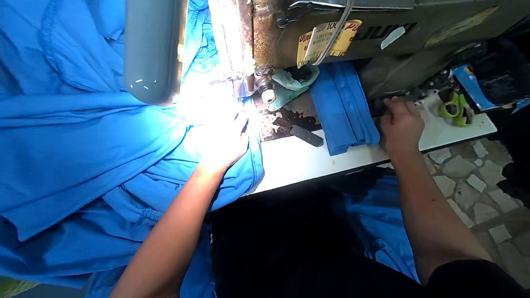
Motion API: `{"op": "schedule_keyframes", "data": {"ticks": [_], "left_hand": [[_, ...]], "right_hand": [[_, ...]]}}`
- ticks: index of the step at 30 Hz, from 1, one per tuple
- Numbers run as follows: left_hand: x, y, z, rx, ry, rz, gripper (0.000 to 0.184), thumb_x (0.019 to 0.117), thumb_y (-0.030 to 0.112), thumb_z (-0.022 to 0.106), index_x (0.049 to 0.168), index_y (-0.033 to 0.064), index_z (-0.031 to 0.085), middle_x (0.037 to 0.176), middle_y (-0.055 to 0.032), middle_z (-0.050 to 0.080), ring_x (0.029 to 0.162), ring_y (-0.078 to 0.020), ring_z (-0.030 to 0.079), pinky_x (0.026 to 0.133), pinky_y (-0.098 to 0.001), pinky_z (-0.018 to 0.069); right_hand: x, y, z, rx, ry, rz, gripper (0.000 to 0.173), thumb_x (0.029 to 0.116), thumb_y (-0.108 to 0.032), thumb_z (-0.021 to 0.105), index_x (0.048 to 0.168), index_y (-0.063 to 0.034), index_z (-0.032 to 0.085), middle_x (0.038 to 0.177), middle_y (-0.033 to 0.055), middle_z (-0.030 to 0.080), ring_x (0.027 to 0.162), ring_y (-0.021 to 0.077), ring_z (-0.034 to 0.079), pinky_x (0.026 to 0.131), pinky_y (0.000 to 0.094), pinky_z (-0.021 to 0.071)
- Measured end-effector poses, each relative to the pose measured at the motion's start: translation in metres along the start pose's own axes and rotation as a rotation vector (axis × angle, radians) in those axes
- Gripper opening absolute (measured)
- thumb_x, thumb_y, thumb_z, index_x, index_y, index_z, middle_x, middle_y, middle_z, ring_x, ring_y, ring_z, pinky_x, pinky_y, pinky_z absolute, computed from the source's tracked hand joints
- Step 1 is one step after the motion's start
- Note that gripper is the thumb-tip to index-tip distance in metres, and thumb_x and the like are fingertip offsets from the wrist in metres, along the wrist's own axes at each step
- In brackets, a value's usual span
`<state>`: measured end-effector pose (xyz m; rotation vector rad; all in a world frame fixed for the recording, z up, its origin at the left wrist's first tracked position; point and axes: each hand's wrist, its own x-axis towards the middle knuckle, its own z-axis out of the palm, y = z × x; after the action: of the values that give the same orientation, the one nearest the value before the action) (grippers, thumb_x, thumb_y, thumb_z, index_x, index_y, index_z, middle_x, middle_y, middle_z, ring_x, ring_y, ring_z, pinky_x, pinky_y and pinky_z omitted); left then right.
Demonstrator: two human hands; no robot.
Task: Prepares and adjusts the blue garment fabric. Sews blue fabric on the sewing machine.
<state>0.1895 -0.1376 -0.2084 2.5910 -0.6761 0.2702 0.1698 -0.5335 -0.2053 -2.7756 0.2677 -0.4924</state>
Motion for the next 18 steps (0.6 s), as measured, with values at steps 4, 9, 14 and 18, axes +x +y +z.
{"op": "schedule_keyframes", "data": {"ticks": [4,9,14,18], "left_hand": [[-0.001,0.003,-0.002,-0.009,-0.041,-0.045,0.042,0.0929,0.007,0.052,0.131,-0.0023,0.066,0.141,-0.0272,0.057,0.126,-0.0469,0.057,0.099,-0.0646,0.0423],[0.000,0.000,0.002,-0.004,-0.019,-0.038,0.043,0.0913,0.007,0.051,0.131,-0.0026,0.066,0.141,-0.0264,0.058,0.125,-0.0476,0.058,0.097,-0.0664,0.0420],[-0.009,0.020,-0.011,0.025,-0.217,-0.148,0.049,0.1007,0.011,0.045,0.148,0.0010,0.052,0.160,-0.0221,0.041,0.145,-0.0426,0.041,0.114,-0.0610,0.0309],[-0.064,0.056,-0.006,0.148,-0.029,-0.014,0.051,0.0914,0.042,0.055,0.109,-0.0014,0.075,0.123,-0.0218,0.070,0.122,-0.0424,0.063,0.097,-0.0632,0.0465]], "right_hand": [[-0.006,0.007,-0.005,0.093,0.104,-0.042,0.048,0.1004,-0.004,0.046,0.147,0.0088,0.046,0.158,0.0327,0.037,0.150,0.0510,0.029,0.122,0.0610,0.0257],[-0.022,-0.032,-0.021,0.349,0.482,-0.352,0.043,0.0994,-0.008,0.048,0.135,0.0164,0.049,0.146,0.0334,0.048,0.142,0.0355,0.046,0.115,0.0405,0.0410],[-0.048,-0.132,-0.021,0.530,0.167,-0.684,0.032,0.1009,-0.013,0.048,0.118,0.0109,0.061,0.121,0.0241,0.066,0.116,0.0260,0.064,0.100,0.0383,0.0523],[-0.040,-0.174,0.024,0.483,-0.092,-0.793,0.028,0.0935,-0.009,0.055,0.112,0.0020,0.074,0.113,0.0210,0.072,0.107,0.0363,0.067,0.093,0.0461,0.0529]]}}
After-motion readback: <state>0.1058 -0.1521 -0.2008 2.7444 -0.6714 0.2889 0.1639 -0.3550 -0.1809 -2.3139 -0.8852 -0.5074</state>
